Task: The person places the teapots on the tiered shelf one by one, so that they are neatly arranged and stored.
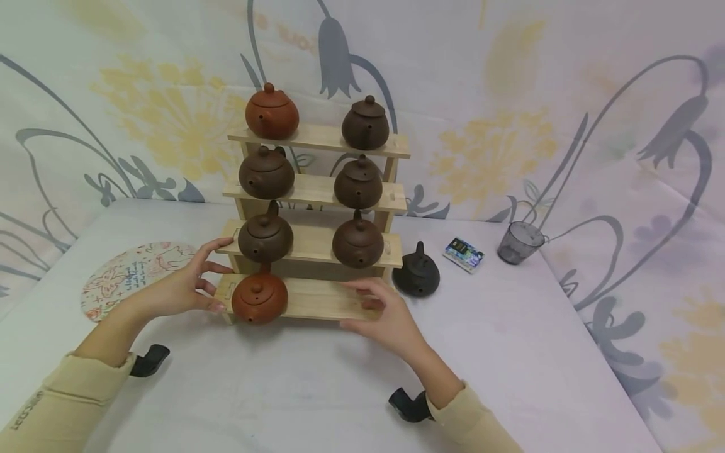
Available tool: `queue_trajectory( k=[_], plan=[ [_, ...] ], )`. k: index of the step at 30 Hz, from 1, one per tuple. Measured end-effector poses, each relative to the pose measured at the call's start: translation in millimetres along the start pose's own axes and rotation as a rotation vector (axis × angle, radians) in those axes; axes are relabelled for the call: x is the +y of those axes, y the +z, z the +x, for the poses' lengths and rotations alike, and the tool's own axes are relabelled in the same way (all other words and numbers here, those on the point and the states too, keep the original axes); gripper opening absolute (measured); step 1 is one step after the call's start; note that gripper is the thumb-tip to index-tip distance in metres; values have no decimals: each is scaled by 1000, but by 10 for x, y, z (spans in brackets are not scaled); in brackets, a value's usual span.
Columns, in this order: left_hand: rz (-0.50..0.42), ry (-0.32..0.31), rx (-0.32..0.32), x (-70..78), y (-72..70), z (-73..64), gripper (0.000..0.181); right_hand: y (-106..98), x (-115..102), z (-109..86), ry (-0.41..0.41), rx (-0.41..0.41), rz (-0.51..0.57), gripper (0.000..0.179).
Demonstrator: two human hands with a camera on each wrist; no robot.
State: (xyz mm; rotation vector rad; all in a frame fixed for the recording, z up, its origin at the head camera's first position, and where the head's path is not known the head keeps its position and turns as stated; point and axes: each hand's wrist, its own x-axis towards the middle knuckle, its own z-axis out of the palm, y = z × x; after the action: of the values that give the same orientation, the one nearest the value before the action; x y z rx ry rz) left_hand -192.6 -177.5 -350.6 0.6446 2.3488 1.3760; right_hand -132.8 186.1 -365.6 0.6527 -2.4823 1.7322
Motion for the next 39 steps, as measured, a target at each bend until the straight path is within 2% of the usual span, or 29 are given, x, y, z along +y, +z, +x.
queue_trajectory(
  k=[16, 27, 33, 39],
  plan=[
    [-11, -1, -4, -14, -4, 5, 108, -435, 154, -162, 39, 156, -97, 51],
    [-11, 2, -12, -5, -3, 7, 108, -647, 277, -146, 70, 271, -113, 48],
    [-7, -9, -11, 0, -1, 10, 108, -761, 361, -101, 143, 345, -123, 46],
    [0, -17, -8, 1, -4, 4, 108, -872, 409, -23, 178, 356, -150, 46]
  ],
)
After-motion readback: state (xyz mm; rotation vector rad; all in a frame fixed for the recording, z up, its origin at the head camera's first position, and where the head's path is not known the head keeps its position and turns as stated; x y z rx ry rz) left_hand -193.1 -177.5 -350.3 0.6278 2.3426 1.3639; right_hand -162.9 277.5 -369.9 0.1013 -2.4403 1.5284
